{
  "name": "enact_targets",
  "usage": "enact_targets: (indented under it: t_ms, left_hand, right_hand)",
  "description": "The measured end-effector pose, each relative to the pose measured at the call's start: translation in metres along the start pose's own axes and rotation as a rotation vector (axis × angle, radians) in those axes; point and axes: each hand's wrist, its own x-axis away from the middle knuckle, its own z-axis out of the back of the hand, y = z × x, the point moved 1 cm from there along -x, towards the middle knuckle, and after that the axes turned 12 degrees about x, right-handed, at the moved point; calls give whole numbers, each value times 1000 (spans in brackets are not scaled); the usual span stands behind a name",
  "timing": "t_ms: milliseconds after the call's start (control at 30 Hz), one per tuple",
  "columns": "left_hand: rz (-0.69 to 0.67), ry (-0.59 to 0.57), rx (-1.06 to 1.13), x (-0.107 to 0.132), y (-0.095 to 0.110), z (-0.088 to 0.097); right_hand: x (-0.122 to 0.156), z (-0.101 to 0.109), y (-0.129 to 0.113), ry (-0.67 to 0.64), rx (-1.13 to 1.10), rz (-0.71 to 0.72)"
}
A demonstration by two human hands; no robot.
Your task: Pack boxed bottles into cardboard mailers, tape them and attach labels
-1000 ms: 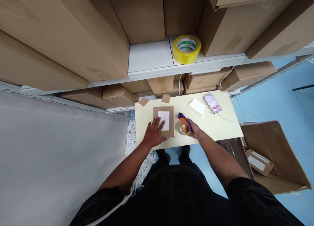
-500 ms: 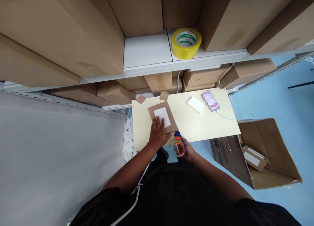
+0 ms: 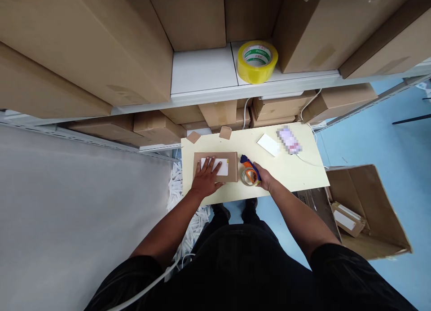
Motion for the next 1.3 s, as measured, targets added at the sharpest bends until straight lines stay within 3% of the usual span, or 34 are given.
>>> enact_targets:
  t_ms: [100,233,300,367,433,567,700,800,967,1067,1200,1300]
  left_hand:
    - [13,-5,25,-2,8,-3]
    - [175,47,62,-13,15,-6]
    - [196,54,85,-19,19,-9]
    - [203,51,103,-21,27,-12]
    - [231,40,108,-20,37,-13]
    - [273,-41,87,-4,54,-5]
    - [133,-141,53,19,41,7]
    - [1,-128,31,26,22,9]
    - [80,-22,38,17,21,-9]
    - [151,24,51,9,30,-16]
    - [191,49,82,4,35,-18]
    - [197,63,87,3,42,-21]
  right_hand:
    - [14,6,42,24,-67,-25]
    - [34,14,114,-63,-200,-67]
    - [38,9,135,-73,-261,-50]
    - [37,-5,140,-84,-282,-30]
    - [30,-24,128,-110,-300,-14]
    - [17,-52,83,-182,-388,-9]
    - [7,-44,33,-125,-277,-14]
    - [-1,-35,0,-101,-84,-38]
    - [-9,-31,-27,-41,34,6]
    - [0,-13,-4,11,33,38]
    - [24,17,73,-62,-42,-8]
    - [35,12,123,-84,-121,-67]
